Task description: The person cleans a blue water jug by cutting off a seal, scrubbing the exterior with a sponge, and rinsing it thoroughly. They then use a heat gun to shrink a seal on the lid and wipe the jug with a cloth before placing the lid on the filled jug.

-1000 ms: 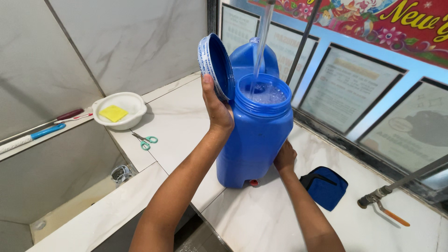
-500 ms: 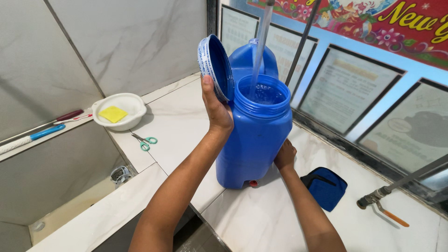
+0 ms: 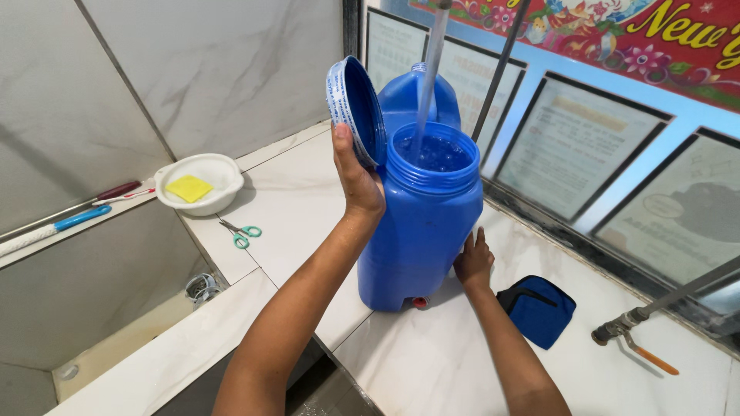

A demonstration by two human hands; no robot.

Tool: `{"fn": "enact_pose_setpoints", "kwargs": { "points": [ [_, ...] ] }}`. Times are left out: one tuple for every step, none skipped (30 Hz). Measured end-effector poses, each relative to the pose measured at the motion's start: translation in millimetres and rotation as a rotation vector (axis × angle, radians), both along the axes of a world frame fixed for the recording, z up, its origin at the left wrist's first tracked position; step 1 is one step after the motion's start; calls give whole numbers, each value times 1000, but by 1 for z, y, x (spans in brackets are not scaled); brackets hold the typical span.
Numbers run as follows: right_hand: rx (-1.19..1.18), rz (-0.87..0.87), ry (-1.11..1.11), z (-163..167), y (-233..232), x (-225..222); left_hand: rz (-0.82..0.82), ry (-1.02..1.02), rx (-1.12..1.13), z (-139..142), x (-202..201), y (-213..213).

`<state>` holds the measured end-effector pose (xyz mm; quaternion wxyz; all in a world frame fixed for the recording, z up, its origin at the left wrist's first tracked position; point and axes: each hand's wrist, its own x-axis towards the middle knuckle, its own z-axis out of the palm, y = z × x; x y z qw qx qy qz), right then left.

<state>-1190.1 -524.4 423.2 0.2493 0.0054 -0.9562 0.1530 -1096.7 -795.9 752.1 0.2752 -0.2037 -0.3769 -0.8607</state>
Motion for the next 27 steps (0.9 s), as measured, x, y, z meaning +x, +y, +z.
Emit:
{"fn": "enact_pose_setpoints", "kwargs": {
  "points": [
    [27,-34,-36,-2,0,2,4,-4,2,0,0,0],
    [14,-38,-62,-3,1,4,8,-8,3,0,0,0],
    [1,-42,-88,-5,2,6,12,-13,5,-1,0,0],
    [-12,-45,-114,-7,3,8,23,-28,-7,-1,-1,0],
    [-15,-46,-118,-10,3,10,33,-43,-17,-2,-1,0],
    [-18,-48,-122,-12,4,12,42,-58,-29,-3,-1,-1],
    [-21,-50,-125,-16,5,15,56,-57,-44,-3,-2,-1],
    [-25,-62,-156,-19,5,17,71,-56,-58,-4,-3,-1],
    [-29,-74,-185,-23,5,20,85,-53,-73,-4,-4,-1],
    [-34,-87,-216,-27,6,21,88,-40,-73,-4,-5,0],
    [-30,-81,-201,-29,6,22,92,-26,-72,-4,-5,0],
    [-27,-76,-186,-29,7,22,96,-12,-71,-4,-5,0],
    [-24,-71,-173,-25,8,20,109,-13,-91,-3,-5,0],
    [-39,-78,-197,-17,10,15,122,-14,-111,-2,-4,0],
    [-55,-86,-221,-4,12,9,134,-16,-132,-1,-2,0],
    [-70,-94,-246,14,14,2,177,-8,-211,1,1,0],
    [-141,24,-49,40,18,-9,219,1,-290,3,4,0],
    [-211,139,149,70,18,-17,260,8,-368,6,8,0],
    [-367,273,239,103,21,-22,433,96,-609,10,12,0],
    [-525,299,229,143,17,-31,606,191,-848,16,14,0],
    [-719,388,208,185,14,-35,781,289,-1084,22,17,0],
    [-951,705,262,224,8,-33,794,306,-1203,30,19,3],
    [-961,872,253,259,3,-25,806,326,-1322,38,19,5],
    [-967,1037,240,291,-7,-17,815,346,-1440,44,20,7],
    [-858,1066,130,313,-21,-5,782,343,-1471,49,22,9],
    [-749,1094,21,333,-34,6,748,338,-1503,53,23,8],
    [-640,1121,-77,346,-45,17,718,342,-1538,55,23,8]
  ]
}}
